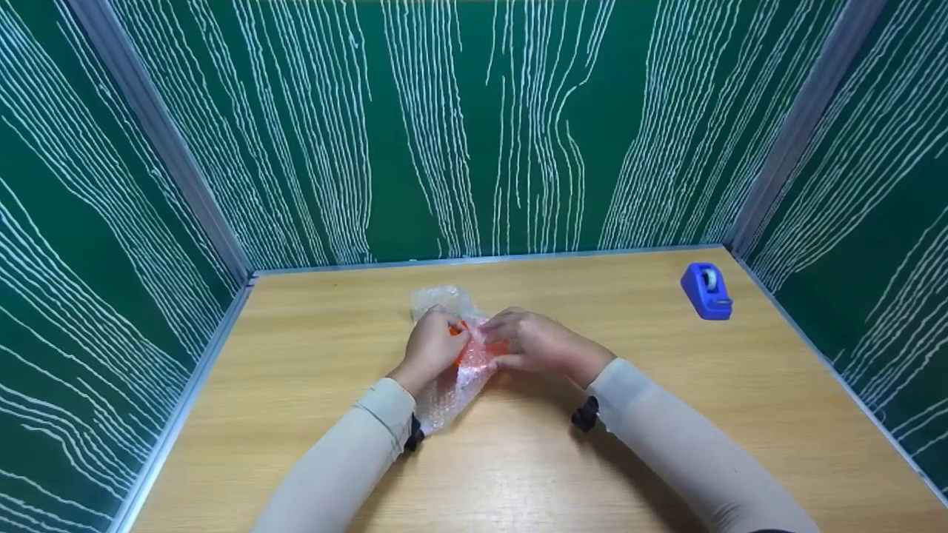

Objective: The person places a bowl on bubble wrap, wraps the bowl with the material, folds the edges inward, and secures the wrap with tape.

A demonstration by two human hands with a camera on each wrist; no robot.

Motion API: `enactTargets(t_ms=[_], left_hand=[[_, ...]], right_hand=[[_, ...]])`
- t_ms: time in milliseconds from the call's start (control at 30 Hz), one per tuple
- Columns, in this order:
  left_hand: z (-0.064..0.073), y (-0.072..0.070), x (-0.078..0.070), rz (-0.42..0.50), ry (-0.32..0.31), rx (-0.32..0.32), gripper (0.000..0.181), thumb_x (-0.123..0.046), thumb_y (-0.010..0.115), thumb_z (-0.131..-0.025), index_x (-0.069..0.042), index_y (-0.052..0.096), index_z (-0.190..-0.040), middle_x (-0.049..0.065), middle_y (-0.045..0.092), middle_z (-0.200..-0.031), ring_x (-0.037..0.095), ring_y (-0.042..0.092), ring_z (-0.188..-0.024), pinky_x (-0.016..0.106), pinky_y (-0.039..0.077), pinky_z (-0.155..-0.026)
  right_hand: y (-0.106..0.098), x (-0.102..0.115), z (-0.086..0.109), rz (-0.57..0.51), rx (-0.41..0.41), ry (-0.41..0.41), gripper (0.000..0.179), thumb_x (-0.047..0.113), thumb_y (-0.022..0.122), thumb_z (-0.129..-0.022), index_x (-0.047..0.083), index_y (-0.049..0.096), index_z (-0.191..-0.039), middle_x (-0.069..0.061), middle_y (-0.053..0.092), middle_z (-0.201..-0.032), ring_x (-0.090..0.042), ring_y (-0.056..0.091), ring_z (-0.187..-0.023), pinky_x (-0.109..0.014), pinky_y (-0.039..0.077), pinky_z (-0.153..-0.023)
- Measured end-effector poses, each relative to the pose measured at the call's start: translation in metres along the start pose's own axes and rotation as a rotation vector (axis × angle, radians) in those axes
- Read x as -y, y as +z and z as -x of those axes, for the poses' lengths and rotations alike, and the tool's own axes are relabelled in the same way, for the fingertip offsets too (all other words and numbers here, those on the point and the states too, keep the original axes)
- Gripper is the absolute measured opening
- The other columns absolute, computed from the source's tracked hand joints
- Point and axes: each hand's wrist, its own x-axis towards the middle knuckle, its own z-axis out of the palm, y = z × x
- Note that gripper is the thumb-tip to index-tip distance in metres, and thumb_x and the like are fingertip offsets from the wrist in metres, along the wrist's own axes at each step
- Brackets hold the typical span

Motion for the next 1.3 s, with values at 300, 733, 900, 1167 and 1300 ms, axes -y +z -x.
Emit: enactTargets(t_ms=[300,733,900,1167,1300], left_hand=[[0.000,-0.003,0.002,0.025,-0.022,0.006,0.025,-0.019,0.083,-0.105,-0.013,0.069,-0.125,0.006,0.065,-0.128,0.028,0.068,-0.126,0.048,0.064,-0.112],[-0.020,-0.042,0.026,0.069,0.006,-0.112,0.038,-0.020,0.068,-0.113,-0.007,0.069,-0.148,0.012,0.064,-0.148,0.032,0.066,-0.135,0.048,0.056,-0.124],[-0.033,-0.050,0.048,0.058,-0.062,-0.082,0.053,-0.019,0.060,-0.116,0.001,0.053,-0.164,0.021,0.055,-0.163,0.038,0.058,-0.152,0.053,0.045,-0.133],[-0.045,-0.053,0.064,0.060,-0.130,-0.005,0.057,-0.019,0.052,-0.118,0.004,0.043,-0.170,0.024,0.043,-0.167,0.041,0.041,-0.163,0.055,0.033,-0.140],[-0.055,-0.049,0.074,0.020,-0.075,-0.019,0.054,-0.020,0.052,-0.116,0.004,0.053,-0.164,0.026,0.050,-0.161,0.044,0.046,-0.157,0.056,0.039,-0.137]], right_hand=[[-0.002,-0.002,-0.001,0.062,0.028,-0.113,0.037,0.042,0.081,-0.107,0.010,0.086,-0.126,-0.009,0.082,-0.140,-0.033,0.071,-0.141,-0.050,0.056,-0.124],[-0.003,-0.002,-0.003,0.063,0.053,-0.100,0.034,0.041,0.081,-0.106,0.010,0.087,-0.120,-0.007,0.086,-0.130,-0.033,0.071,-0.141,-0.051,0.052,-0.128],[-0.002,-0.003,-0.004,0.071,0.058,-0.098,0.035,0.044,0.080,-0.107,0.012,0.087,-0.118,-0.005,0.086,-0.128,-0.031,0.071,-0.141,-0.049,0.052,-0.129],[-0.003,-0.001,-0.002,0.064,0.053,-0.100,0.033,0.044,0.081,-0.107,0.012,0.088,-0.113,-0.005,0.085,-0.132,-0.031,0.071,-0.141,-0.049,0.053,-0.128],[-0.004,-0.001,-0.002,0.067,0.049,-0.109,0.032,0.042,0.081,-0.107,0.011,0.088,-0.113,-0.006,0.084,-0.133,-0.032,0.071,-0.141,-0.050,0.053,-0.128]])
